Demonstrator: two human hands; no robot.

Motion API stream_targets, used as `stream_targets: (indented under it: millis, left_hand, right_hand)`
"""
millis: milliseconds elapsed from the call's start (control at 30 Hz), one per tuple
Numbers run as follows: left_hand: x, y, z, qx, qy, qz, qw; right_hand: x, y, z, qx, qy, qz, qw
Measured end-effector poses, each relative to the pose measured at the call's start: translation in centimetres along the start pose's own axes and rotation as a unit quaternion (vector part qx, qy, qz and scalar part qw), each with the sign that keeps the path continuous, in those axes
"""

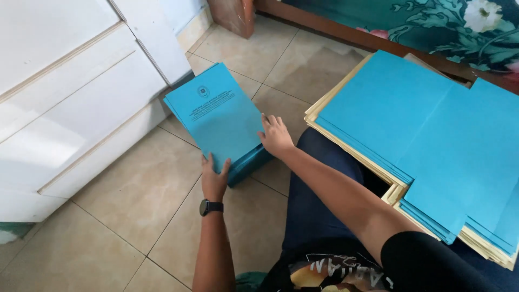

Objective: Assembling blue paper folders by picking them up and stacking them neatly on the floor.

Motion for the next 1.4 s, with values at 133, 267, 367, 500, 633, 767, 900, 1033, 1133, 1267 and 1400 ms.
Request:
stream_targets:
  millis: [133,267,367,500,633,767,900,1033,1133,1267,1400]
  left_hand:
    - [0.5,-0.6,0.5,0.014,-0.030,-0.020,0.999]
    - [1.2,-1.6,0.2,0.029,-0.005,-0.065,0.997]
    - [1.7,-2.0,0.4,0.016,-0.001,-0.075,0.997]
    - [2.1,-2.6,0.3,-0.007,-0.016,-0.065,0.998]
    - [1.9,-2.3,0.6,0.001,0.013,-0.075,0.997]
    - [2.5,-3.0,0.4,0.004,0.023,-0.101,0.995]
    - [3.2,-3.5,0.5,0.070,0.026,-0.133,0.988]
    - [2.8,0.0,1.0,0.120,0.067,-0.118,0.983]
    - [2.3,6.8,3.2,0.109,0.051,-0.097,0.988]
    - [5.3,18.7,8.0,0.306,-0.024,0.078,0.948]
    - [10.6,28.5,13.3,0.443,-0.148,0.083,0.881]
  right_hand:
    - [-1.0,0.2,1.9,0.010,-0.077,0.035,0.996]
    - [0.3,2.2,1.2,0.044,-0.116,-0.101,0.987]
    - [0.4,2.8,0.8,0.043,-0.077,-0.118,0.989]
    - [-0.4,2.5,1.1,0.047,-0.073,-0.111,0.990]
    - [-0.4,2.3,1.2,-0.015,-0.028,-0.085,0.996]
    - [0.9,4.3,0.9,-0.050,0.048,-0.069,0.995]
    - [-0.1,4.1,1.4,-0.068,0.097,-0.055,0.991]
    - [-5.0,1.7,5.0,-0.047,-0.024,-0.083,0.995]
    - [-12.6,-0.3,11.6,-0.122,-0.011,-0.068,0.990]
    - [-22.4,3.0,21.6,-0.101,0.001,-0.097,0.990]
    - [-24.9,11.6,30.6,0.052,-0.020,0.070,0.996]
Point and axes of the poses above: each hand's wrist, its own z-axis away from the middle knuckle, its own x-axis out of the palm, y = z × x, the point moved 7 cm from there along -z, towards the middle knuckle, and after that the axes turned 1 degree about z, right-handed, at the moved point
